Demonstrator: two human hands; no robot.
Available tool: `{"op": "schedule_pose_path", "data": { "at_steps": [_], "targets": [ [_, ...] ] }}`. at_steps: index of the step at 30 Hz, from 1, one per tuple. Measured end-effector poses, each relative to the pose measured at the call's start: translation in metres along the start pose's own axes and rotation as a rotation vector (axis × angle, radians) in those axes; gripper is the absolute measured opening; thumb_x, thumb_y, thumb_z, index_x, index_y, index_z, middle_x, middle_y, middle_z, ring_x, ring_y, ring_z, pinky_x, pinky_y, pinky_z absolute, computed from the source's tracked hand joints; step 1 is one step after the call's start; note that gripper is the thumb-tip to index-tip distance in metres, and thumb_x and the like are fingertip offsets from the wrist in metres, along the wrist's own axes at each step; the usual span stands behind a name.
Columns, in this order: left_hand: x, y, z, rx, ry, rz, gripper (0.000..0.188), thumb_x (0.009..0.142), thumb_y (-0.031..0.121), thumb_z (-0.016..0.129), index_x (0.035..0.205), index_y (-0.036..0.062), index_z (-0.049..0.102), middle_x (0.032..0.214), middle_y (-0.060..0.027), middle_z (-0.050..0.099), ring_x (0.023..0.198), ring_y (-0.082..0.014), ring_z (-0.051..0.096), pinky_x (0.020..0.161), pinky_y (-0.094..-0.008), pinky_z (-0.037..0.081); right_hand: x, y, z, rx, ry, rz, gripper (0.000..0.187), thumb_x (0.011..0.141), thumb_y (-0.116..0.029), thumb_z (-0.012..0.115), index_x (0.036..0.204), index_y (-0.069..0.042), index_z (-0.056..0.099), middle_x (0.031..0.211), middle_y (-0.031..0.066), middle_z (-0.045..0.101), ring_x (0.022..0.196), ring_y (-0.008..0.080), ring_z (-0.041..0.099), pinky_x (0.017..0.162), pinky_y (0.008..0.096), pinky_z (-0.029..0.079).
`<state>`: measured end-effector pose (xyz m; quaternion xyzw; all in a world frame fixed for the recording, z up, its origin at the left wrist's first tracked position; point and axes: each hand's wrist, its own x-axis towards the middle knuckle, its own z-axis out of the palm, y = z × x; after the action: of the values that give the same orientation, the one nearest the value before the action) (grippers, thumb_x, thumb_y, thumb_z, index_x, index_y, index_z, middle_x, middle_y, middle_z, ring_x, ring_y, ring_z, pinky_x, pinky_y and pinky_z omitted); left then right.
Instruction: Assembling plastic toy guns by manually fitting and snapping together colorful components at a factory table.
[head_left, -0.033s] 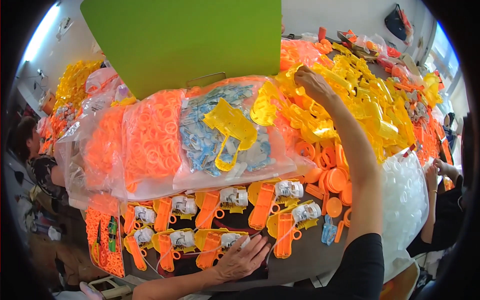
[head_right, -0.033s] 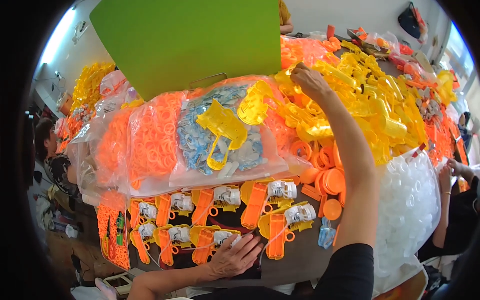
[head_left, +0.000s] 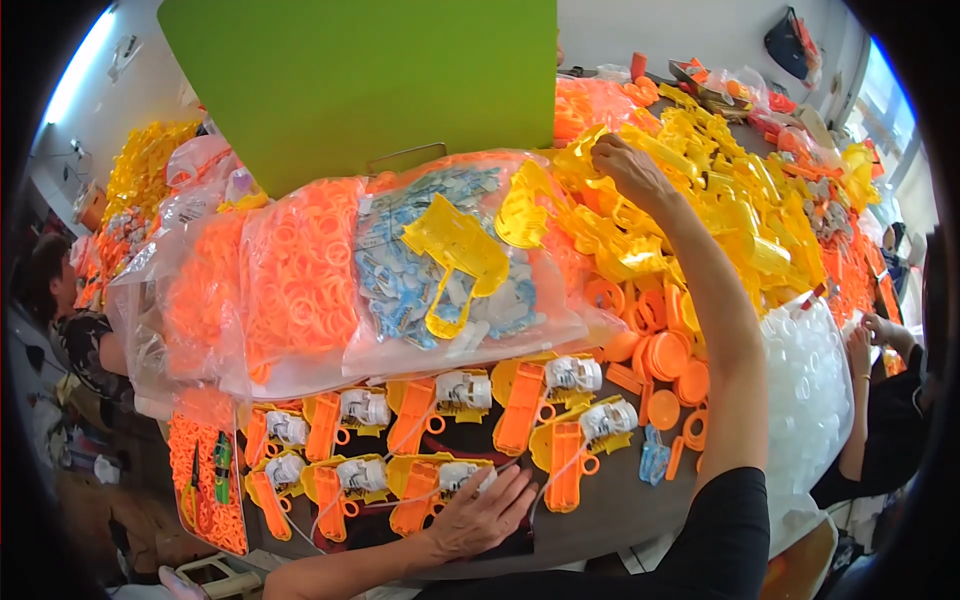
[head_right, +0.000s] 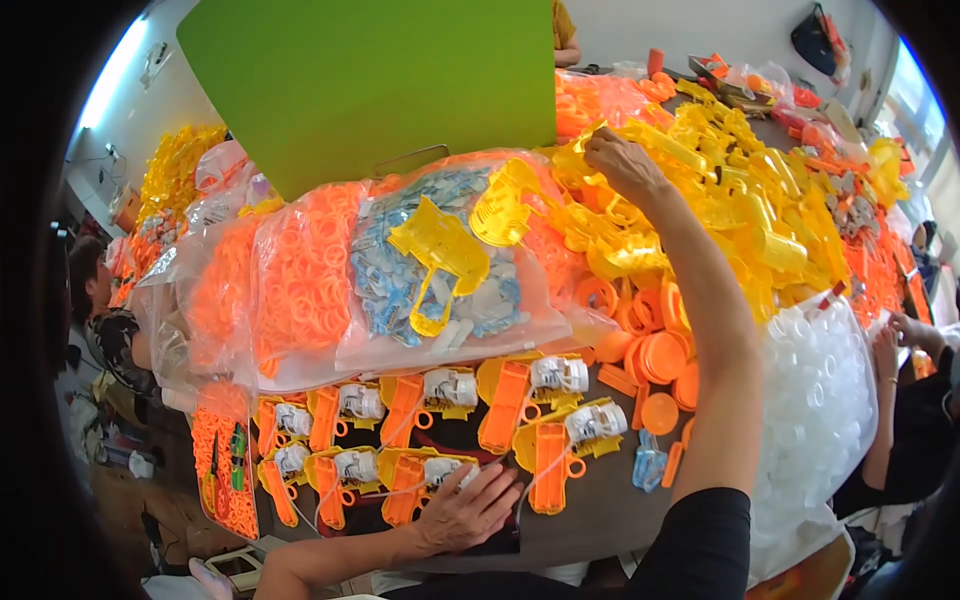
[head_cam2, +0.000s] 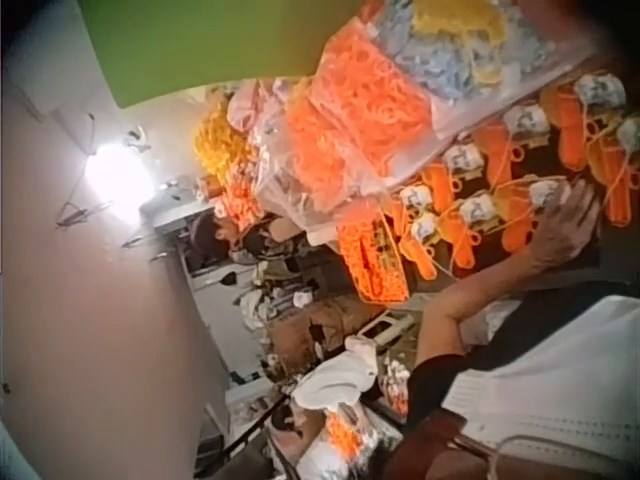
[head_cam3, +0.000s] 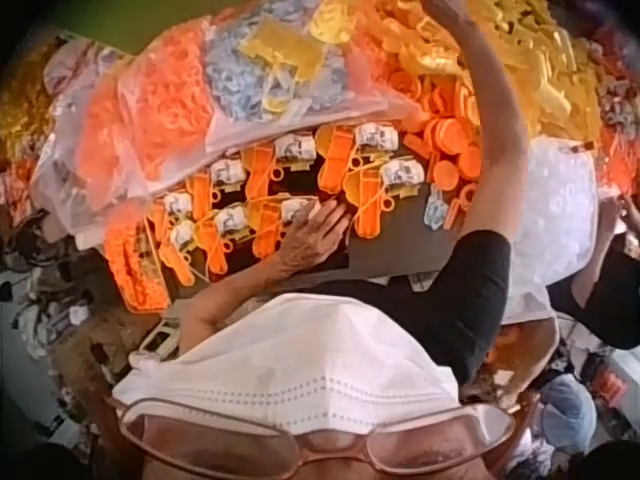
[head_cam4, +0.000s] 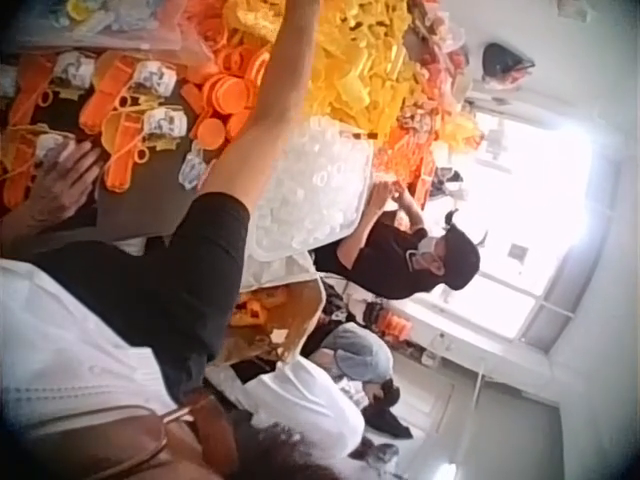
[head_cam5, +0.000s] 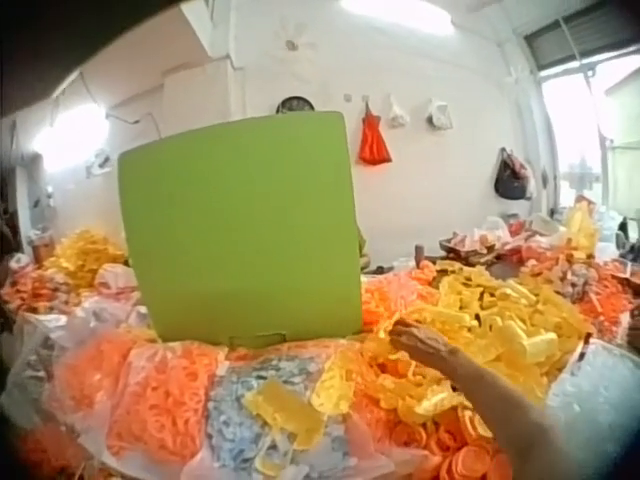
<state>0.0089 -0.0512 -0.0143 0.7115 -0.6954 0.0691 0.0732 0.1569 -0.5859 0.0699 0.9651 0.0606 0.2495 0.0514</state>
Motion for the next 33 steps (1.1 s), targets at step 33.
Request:
{"op": "schedule_pose_path", "data": {
  "at_steps": [33],
  "targets": [
    [0.002, -0.003, 0.002, -0.013, 0.032, -0.010, 0.045, 0.088, 0.031, 0.069, 0.129, 0.0124, 0.066, 0.139, -0.0063, 0.059, 0.139, -0.0237, 0.046, 0.122, -0.0500, 0.023, 0.007, -0.050, -0.012, -0.351, -0.357, 0.560, 0.015, 0.088, -0.012, 0.061, 0.093, -0.011, 0.075, 0.107, 0.0093, 0.073, 0.118, 0.0314, 0.059, 0.097, 0.0539, 0.042]
  ]
}}
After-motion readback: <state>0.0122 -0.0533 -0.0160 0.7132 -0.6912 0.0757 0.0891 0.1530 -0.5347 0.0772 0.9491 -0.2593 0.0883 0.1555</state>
